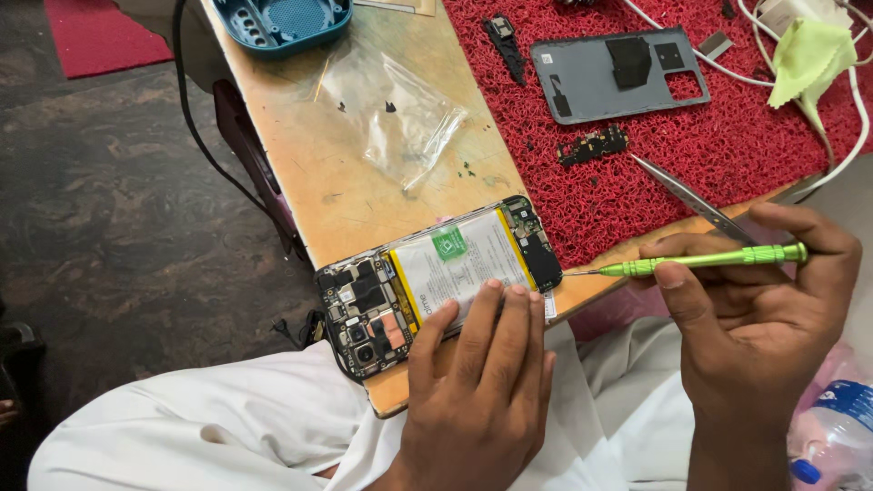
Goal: The person repairs a disassembled smartphone by using tweezers and a green screwdriver to manipulate internal components and connectors. They then test the device by turning it on and interacting with the touchscreen.
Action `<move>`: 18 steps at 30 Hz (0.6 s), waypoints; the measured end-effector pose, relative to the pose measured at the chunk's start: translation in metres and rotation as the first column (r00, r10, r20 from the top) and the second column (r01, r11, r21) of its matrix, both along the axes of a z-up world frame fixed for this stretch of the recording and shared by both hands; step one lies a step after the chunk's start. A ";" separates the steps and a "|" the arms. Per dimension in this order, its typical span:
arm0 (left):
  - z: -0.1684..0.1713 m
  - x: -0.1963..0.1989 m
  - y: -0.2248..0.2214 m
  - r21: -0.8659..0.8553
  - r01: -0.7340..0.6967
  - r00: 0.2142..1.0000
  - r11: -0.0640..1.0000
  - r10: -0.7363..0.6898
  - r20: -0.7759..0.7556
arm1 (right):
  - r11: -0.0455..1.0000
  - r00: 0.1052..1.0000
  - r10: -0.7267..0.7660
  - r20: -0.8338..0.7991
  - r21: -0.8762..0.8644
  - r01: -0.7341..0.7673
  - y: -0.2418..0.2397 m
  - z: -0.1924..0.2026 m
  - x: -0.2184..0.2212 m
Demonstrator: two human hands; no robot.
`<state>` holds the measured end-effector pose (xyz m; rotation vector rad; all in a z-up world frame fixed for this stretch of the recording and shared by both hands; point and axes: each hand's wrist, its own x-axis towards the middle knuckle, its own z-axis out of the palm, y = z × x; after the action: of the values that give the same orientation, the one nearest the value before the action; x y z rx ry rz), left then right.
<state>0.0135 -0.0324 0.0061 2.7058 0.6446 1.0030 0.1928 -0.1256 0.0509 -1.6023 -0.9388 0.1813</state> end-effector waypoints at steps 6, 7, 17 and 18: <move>0.000 0.001 0.000 0.006 -0.002 1.000 1.000 0.002 0.000 | 0.996 0.998 -0.063 0.027 -0.066 0.065 -0.002 0.003 -0.002; 0.000 0.001 0.000 0.009 -0.001 1.000 1.000 0.001 -0.002 | 0.995 0.997 -0.068 0.035 -0.074 0.070 -0.002 0.003 -0.002; -0.001 0.000 0.000 0.007 0.001 1.000 1.000 -0.001 0.003 | 0.983 0.987 -0.071 0.145 -0.156 0.094 -0.004 0.017 -0.009; -0.001 0.000 0.000 0.006 0.001 1.000 1.000 -0.001 0.003 | 0.974 0.981 -0.095 0.167 -0.188 0.127 -0.004 0.020 -0.010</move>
<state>0.0134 -0.0324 0.0054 2.7087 0.6408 1.0108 0.1832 -0.1296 0.0705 -1.8704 -0.9717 0.0723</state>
